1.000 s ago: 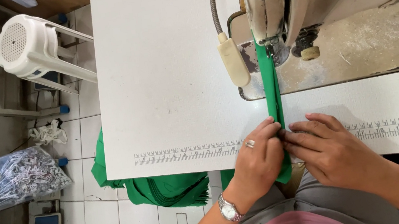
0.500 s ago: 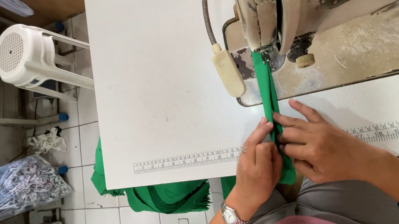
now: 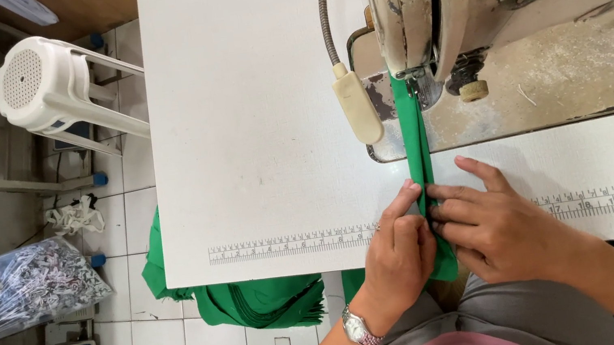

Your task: Folding and sewing green fabric strips using an industrial sewing machine

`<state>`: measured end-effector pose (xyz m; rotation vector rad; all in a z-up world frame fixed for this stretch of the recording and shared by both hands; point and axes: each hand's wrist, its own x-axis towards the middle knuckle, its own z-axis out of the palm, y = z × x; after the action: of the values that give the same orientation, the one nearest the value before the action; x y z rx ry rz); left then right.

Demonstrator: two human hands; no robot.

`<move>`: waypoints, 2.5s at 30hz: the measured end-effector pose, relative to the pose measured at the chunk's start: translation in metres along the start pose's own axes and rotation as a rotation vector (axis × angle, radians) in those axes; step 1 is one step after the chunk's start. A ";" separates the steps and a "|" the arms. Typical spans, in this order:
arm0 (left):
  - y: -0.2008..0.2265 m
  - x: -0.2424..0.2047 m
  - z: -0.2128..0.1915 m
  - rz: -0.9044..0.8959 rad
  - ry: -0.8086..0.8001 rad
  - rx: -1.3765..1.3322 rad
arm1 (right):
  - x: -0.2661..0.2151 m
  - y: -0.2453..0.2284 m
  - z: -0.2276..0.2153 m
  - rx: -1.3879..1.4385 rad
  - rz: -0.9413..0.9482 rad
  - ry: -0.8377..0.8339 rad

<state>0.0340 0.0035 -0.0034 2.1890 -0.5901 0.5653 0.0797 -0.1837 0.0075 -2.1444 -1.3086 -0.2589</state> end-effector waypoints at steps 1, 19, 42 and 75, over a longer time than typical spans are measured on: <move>-0.001 0.001 0.002 0.034 0.009 0.027 | 0.001 -0.001 -0.002 -0.022 0.004 0.002; 0.006 0.020 -0.013 0.267 -0.161 0.343 | -0.019 -0.001 0.004 -0.109 0.043 0.039; 0.006 0.018 -0.007 0.295 -0.186 0.495 | -0.016 -0.004 -0.005 -0.087 0.038 -0.029; -0.089 0.101 -0.010 0.466 -0.368 0.191 | -0.014 0.010 -0.007 -0.032 -0.050 -0.098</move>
<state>0.1627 0.0405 0.0086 2.3617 -1.3112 0.4692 0.0826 -0.2021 0.0025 -2.1770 -1.4236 -0.1980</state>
